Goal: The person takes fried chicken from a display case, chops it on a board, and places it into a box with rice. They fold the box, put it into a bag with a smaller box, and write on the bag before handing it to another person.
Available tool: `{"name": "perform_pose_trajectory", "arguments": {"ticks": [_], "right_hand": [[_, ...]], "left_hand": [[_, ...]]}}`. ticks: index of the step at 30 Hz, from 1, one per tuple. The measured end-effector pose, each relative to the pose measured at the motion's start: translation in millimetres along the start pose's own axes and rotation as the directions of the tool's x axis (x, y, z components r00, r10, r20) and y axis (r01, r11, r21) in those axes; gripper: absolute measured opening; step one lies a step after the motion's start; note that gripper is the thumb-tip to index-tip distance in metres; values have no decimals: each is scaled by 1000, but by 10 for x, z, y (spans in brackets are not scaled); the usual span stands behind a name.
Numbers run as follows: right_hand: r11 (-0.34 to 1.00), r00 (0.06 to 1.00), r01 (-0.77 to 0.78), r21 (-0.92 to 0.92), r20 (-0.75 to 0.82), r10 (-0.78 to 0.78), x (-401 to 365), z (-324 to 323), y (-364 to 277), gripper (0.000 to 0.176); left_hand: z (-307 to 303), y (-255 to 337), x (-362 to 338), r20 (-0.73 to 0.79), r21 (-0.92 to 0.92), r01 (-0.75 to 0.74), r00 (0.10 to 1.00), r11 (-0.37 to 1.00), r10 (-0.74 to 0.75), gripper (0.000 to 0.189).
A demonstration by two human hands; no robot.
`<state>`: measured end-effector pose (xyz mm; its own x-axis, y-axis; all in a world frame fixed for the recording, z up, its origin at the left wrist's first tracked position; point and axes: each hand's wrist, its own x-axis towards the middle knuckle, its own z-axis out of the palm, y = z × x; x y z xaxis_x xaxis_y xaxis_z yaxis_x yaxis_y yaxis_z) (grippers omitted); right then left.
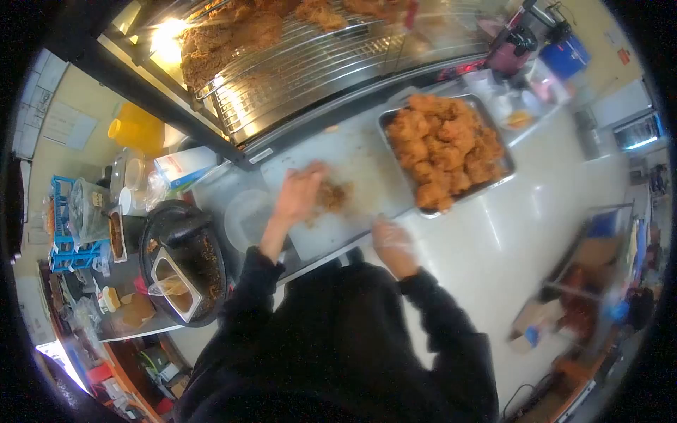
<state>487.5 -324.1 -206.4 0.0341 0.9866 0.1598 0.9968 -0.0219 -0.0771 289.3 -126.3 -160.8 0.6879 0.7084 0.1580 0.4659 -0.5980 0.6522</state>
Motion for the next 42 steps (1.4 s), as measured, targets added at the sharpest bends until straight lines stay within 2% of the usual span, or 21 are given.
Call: {"name": "perform_pose_trajectory", "arguments": {"ticks": [1,2,4,6,9,10,13,14,16,19,21,23,24,26,28,31,34,37,38,41,42], "right_hand": [[999,999,-30,-17,20,30,46,-146,-40,24],[1000,992,7,25,-126,-4,83,-333,-49,26],[962,999,-38,-271,-17,34,25,-104,-17,29],[944,976,-184,-273,65,209,-31,-35,-63,33],[917,995,-22,-397,-102,-21,-52,198,-23,34],[951,972,-124,-284,-229,59,28,213,-112,39],[953,989,-120,-277,51,139,233,21,-248,42],[975,978,-189,-119,65,197,259,-80,-299,43],[928,947,-316,197,121,297,285,-303,-378,45],[986,981,-69,152,-170,95,134,-557,-338,36],[987,964,85,136,-263,-46,225,-751,-242,25],[947,974,179,266,-186,-132,458,-965,-142,20],[949,979,165,269,-158,-125,615,-1039,-149,17],[870,853,465,166,-347,-390,1129,-1016,-42,16],[803,841,537,258,-230,-489,1591,-880,54,16],[785,822,559,267,-51,-567,2107,-561,70,37],[759,799,566,322,14,-602,2379,-233,-74,36],[729,774,594,340,6,-633,2485,51,-221,30],[749,792,583,314,-18,-610,2495,119,-238,21],[844,865,495,209,-22,-502,2654,372,-20,18],[901,904,426,78,-62,-422,2645,465,27,17]], "left_hand": [[-140,99,-49,-102,-41,-12,995,999,8,42],[-270,188,-117,-202,-82,-29,979,996,11,43],[-505,310,-311,-247,-111,20,968,994,-47,45],[-593,337,-521,-291,-133,64,951,989,-101,46],[-570,380,-870,-326,-149,147,926,978,-189,45],[-535,389,-974,-329,-148,180,918,972,-220,45],[-410,400,-1246,-334,-172,243,897,955,-289,44],[-373,409,-1329,-335,-184,259,890,948,-308,43],[-315,439,-1465,-348,-186,271,881,944,-321,42],[-298,524,-1642,-362,-229,288,862,930,-356,40],[-319,549,-1689,-384,-265,295,841,918,-381,39],[-325,572,-1746,-405,-300,299,820,906,-405,39],[-330,568,-1762,-415,-298,293,817,908,-400,39],[-343,548,-1770,-442,-297,273,810,915,-386,39],[-364,539,-1777,-472,-274,276,796,921,-379,40],[-414,564,-1817,-508,-243,304,769,921,-388,40],[-406,572,-1881,-543,-239,327,736,914,-405,40],[-368,570,-1943,-567,-230,333,718,915,-404,40],[-352,578,-1960,-572,-225,335,715,915,-403,39],[-356,638,-2011,-578,-242,348,698,906,-422,38],[-365,667,-2025,-576,-247,360,692,900,-435,38]]}}
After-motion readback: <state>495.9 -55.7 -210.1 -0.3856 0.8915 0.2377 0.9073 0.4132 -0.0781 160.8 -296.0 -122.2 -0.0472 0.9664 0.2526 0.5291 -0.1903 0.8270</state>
